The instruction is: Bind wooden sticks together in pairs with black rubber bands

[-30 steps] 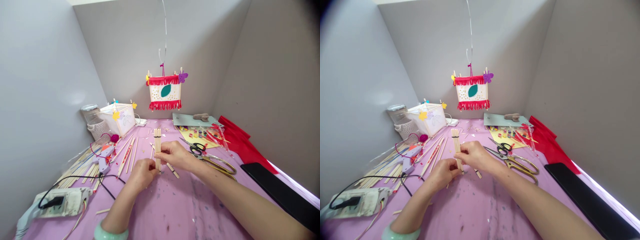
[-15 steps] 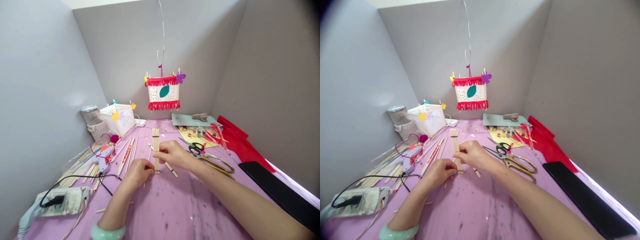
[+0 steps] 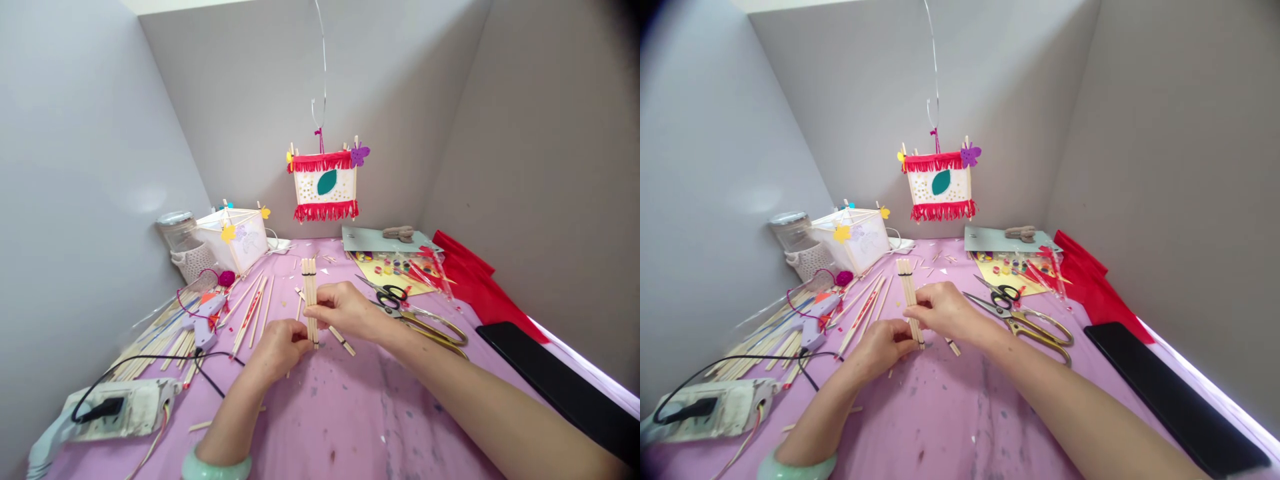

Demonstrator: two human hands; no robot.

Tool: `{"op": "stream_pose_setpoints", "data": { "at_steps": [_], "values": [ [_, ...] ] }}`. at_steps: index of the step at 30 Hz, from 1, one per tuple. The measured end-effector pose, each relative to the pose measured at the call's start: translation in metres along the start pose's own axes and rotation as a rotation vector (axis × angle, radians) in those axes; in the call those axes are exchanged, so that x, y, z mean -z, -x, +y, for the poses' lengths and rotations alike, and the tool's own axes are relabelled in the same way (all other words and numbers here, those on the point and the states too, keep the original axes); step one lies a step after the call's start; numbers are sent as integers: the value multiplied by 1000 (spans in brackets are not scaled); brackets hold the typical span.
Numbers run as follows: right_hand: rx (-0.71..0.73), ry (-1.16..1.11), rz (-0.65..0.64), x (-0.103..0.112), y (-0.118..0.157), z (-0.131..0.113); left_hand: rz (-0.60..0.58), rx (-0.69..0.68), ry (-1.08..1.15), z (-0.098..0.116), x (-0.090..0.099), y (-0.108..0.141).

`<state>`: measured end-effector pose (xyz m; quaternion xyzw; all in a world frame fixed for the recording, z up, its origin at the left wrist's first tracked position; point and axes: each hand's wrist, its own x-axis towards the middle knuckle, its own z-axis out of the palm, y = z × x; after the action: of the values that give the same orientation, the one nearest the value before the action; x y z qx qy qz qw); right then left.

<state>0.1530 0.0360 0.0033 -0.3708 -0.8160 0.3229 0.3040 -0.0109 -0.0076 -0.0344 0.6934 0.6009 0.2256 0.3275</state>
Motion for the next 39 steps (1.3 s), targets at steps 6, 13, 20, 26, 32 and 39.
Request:
{"op": "stream_pose_setpoints", "data": {
  "at_steps": [6,13,20,26,32,39],
  "values": [
    [-48,-90,-16,0,-1,0,66,-30,-17,4,-2,0],
    [-272,-569,-304,9,-4,9,-195,47,425,19,2,7],
    [-462,-294,-436,-12,0,35,-114,232,97,10,-8,2],
    [-327,416,-187,17,-12,33,50,112,-203,9,-14,2],
    [-523,932,86,61,-52,79,117,72,-266,20,-15,7],
    [-632,1050,-7,63,-80,119,143,98,-285,20,-15,7]
  ]
}}
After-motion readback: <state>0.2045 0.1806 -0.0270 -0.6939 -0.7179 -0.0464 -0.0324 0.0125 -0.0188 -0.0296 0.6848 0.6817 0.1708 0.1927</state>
